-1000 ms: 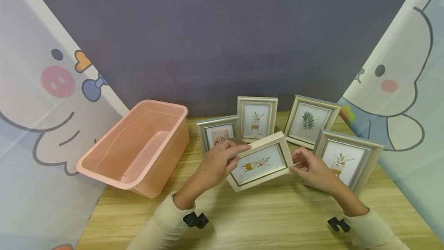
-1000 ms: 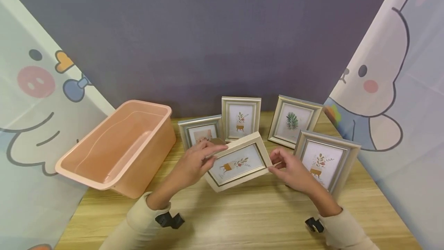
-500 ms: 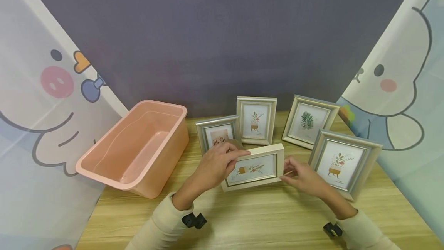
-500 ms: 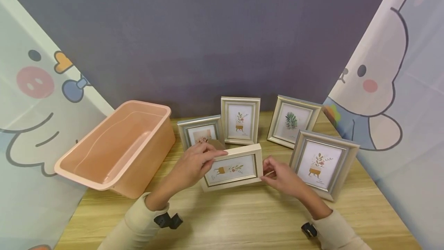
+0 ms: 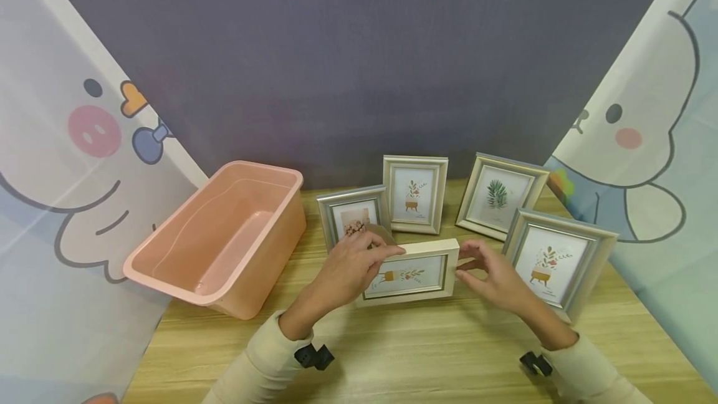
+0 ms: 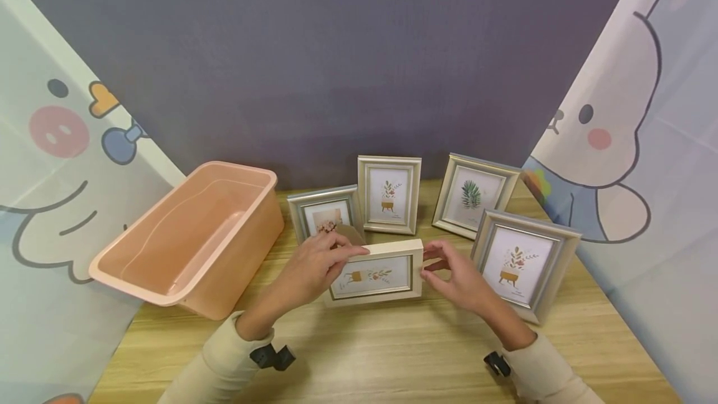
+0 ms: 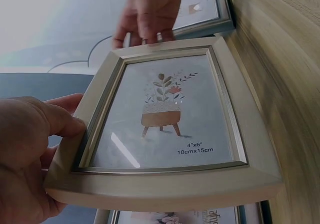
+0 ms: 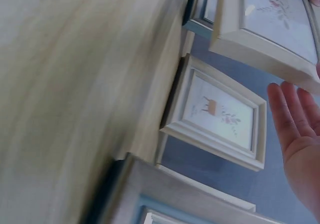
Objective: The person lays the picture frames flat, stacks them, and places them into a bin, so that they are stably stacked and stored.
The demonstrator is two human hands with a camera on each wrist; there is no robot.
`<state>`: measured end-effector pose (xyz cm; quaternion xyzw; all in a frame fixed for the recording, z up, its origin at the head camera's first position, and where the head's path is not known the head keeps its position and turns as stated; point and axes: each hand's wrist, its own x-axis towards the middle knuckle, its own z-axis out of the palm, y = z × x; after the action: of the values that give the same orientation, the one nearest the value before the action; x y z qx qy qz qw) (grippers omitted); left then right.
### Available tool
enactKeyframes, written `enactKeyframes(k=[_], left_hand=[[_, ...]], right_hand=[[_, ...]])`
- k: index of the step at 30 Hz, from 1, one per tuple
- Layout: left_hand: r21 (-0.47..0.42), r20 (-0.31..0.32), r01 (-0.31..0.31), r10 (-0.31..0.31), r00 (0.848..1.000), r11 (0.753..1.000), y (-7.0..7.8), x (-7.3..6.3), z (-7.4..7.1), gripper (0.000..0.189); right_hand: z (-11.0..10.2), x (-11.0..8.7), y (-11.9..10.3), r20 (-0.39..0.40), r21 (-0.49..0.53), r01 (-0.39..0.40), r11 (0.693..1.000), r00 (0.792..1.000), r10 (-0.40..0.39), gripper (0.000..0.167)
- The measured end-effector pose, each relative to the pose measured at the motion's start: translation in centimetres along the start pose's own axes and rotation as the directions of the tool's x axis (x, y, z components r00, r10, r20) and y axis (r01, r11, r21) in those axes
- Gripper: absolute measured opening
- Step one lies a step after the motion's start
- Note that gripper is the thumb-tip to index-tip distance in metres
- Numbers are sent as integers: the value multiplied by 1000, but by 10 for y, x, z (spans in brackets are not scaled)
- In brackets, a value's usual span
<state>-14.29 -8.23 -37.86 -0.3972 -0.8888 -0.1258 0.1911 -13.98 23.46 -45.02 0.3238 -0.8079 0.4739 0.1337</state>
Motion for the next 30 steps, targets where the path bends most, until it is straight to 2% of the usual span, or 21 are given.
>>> enactKeyframes(k=[3,6,13,21,26,30], left_hand=[[9,-2,-8,8,1000,1000,0,-1,0,49],[11,2,-17,17,1000,1000,1,0,0,49],[19,20,-17,16,1000,1000,2,0,0,48],[38,13,-22,21,1000,999,2,-1,1,48],[-19,2,-16,16,1000,1000,1,-2,3,44],[-140,9,11,-10,1000,990,-3,-3,3,38]], right_hand=[[-1,4,-3,-29,-4,52,999,998,-52,66],[-2,7,-7,-29,-39,84,996,996,-85,70],[0,12,-11,23,-112,102,988,995,-100,56],[1,12,-10,22,-148,93,985,996,-91,49],[-1,11,-11,27,-164,74,984,997,-71,50],[-4,10,-13,20,-168,83,982,996,-81,51]])
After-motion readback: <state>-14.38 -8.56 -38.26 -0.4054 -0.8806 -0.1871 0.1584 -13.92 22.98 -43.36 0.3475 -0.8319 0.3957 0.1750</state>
